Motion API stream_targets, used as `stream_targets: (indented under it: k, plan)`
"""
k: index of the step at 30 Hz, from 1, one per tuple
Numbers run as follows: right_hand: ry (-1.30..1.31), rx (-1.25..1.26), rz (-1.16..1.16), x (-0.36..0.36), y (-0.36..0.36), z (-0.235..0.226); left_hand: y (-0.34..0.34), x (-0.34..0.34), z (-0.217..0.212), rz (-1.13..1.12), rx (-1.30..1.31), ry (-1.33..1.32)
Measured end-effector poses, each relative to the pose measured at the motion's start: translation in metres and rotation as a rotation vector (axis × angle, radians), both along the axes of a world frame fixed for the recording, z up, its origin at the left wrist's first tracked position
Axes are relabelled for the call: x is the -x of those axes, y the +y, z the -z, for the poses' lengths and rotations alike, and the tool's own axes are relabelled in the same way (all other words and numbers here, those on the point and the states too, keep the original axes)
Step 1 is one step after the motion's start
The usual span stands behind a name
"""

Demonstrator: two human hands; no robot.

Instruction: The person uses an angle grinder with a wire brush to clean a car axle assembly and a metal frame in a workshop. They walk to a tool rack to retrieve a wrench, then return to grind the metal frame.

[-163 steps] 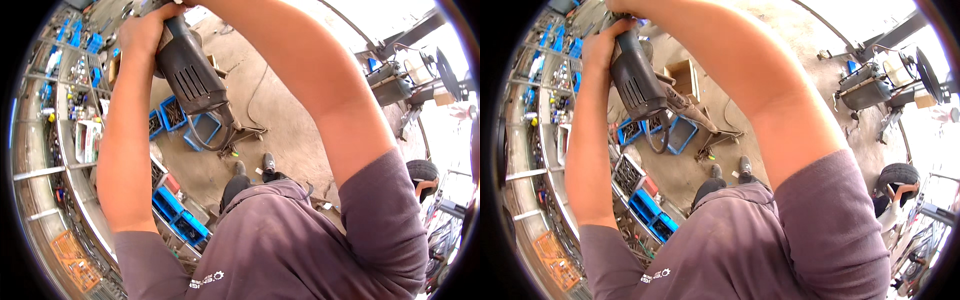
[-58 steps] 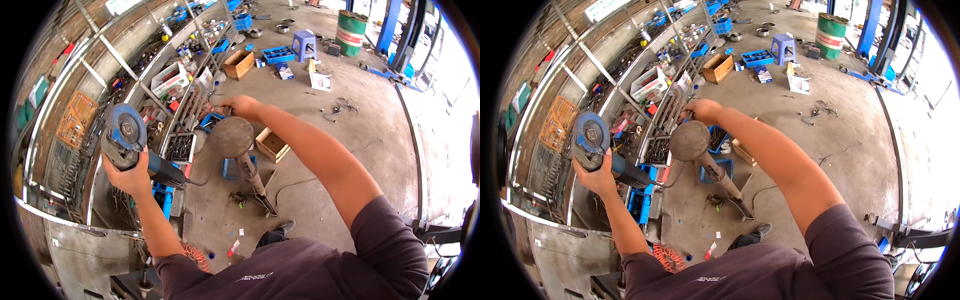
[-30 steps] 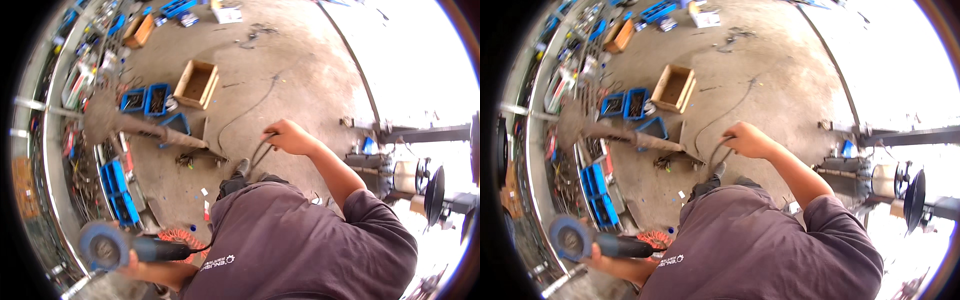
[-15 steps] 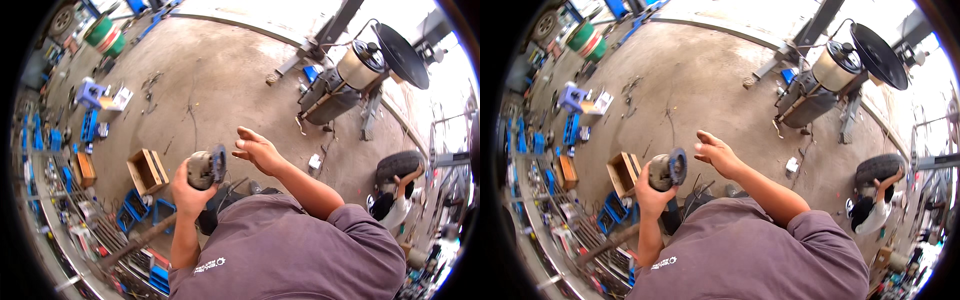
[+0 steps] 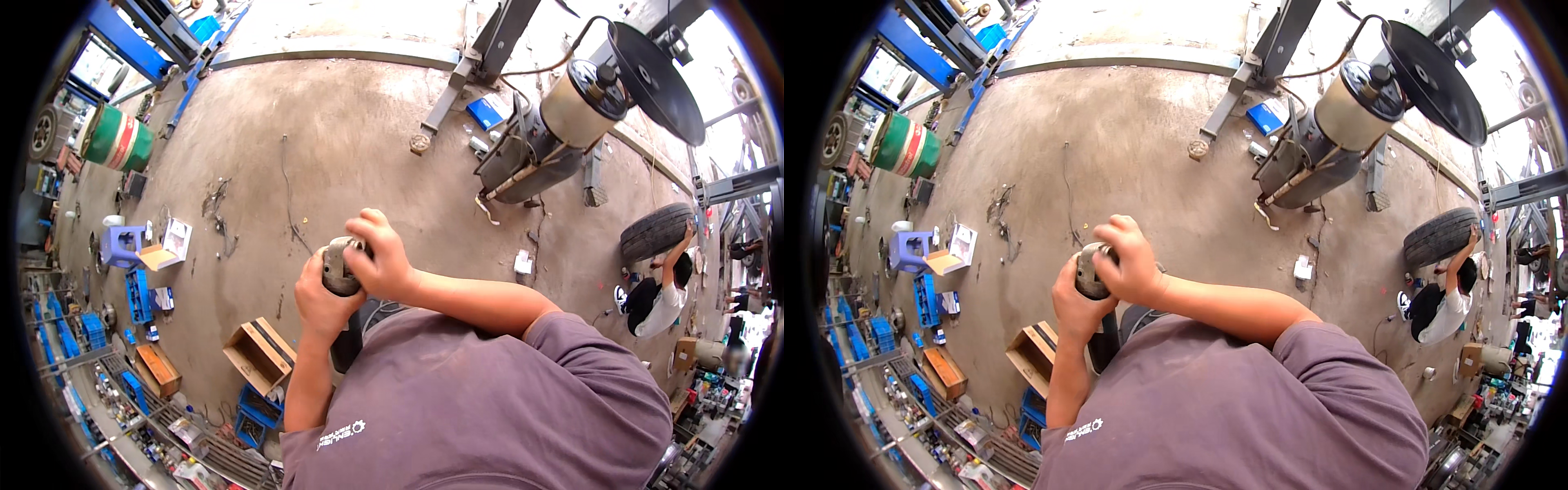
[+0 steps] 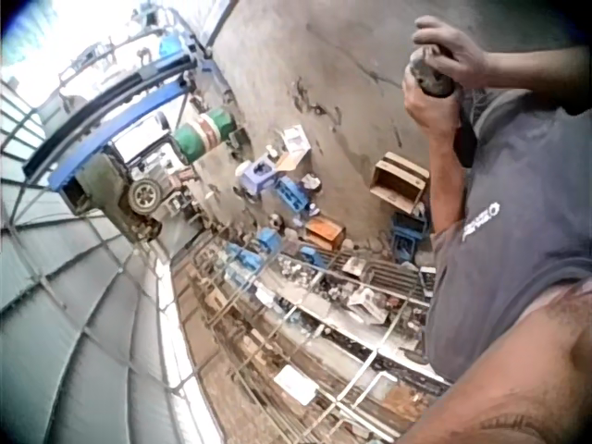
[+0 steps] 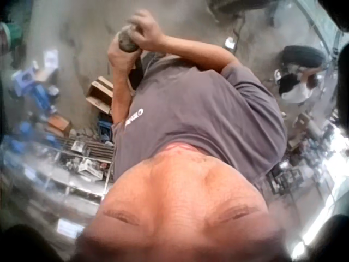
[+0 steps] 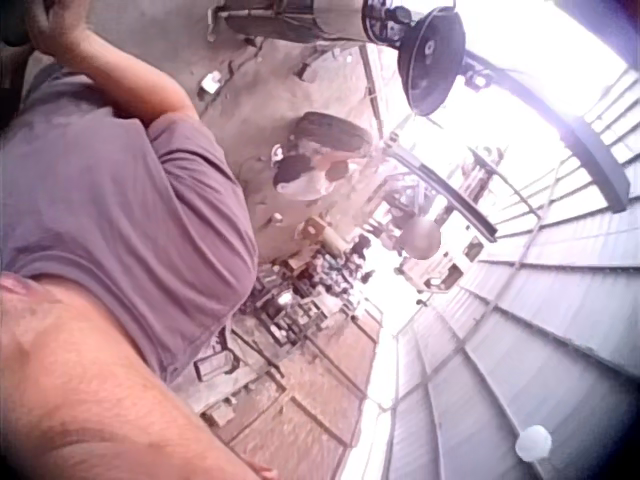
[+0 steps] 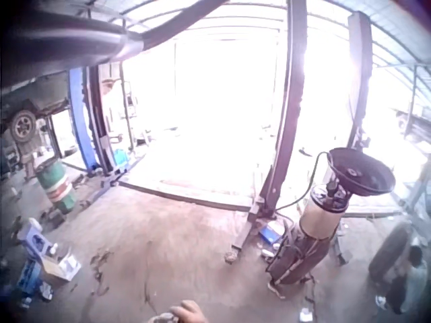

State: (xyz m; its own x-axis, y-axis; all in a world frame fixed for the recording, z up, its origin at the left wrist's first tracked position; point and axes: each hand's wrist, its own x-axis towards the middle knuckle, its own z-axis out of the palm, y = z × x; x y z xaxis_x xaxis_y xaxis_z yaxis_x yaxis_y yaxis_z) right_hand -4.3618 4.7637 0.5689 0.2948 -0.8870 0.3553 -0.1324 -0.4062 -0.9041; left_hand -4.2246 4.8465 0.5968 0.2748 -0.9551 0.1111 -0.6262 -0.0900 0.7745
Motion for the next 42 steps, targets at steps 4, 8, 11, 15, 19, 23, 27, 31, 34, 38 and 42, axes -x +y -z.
stream_targets:
  k: [4, 8, 11, 15, 19, 23, 27, 31, 34, 38, 42]
  plan:
    - [0.093, 0.735, -0.32, -0.021, -0.084, -0.012, -0.074, -0.053, 0.001, 0.102, -0.006, 0.111]
    - [0.015, 0.583, -0.489, -0.019, -0.151, -0.019, -0.152, -0.072, 0.002, 0.188, -0.088, 0.238]
    - [0.102, 0.154, 0.078, -0.027, -0.189, -0.002, -0.217, -0.083, 0.01, 0.245, -0.14, 0.162]
    - [-0.443, -1.015, 0.185, -0.055, -0.272, 0.043, -0.314, -0.095, 0.028, 0.301, -0.177, 0.119]
    - [0.018, -0.427, 0.157, -0.07, -0.366, 0.065, -0.427, -0.108, 0.029, 0.378, -0.299, 0.139]
    - [-0.013, -0.16, 0.068, -0.082, -0.476, 0.053, -0.531, -0.127, 0.011, 0.367, -0.286, 0.188]
    - [0.092, -0.183, 0.078, -0.099, -0.571, 0.033, -0.616, -0.143, 0.005, 0.347, -0.275, 0.164]
    - [0.131, -0.168, 0.078, -0.107, -0.647, 0.025, -0.694, -0.154, 0.0, 0.349, -0.198, 0.114]
    - [0.065, -0.224, 0.123, -0.112, -0.701, 0.034, -0.759, -0.164, 0.006, 0.399, -0.198, 0.125]
    - [0.035, -0.396, 0.266, -0.129, -0.78, 0.055, -0.862, -0.179, 0.023, 0.527, -0.137, 0.086]
    - [-0.127, -0.498, 0.347, -0.132, -0.852, 0.061, -0.963, -0.186, 0.026, 0.641, -0.035, -0.001]
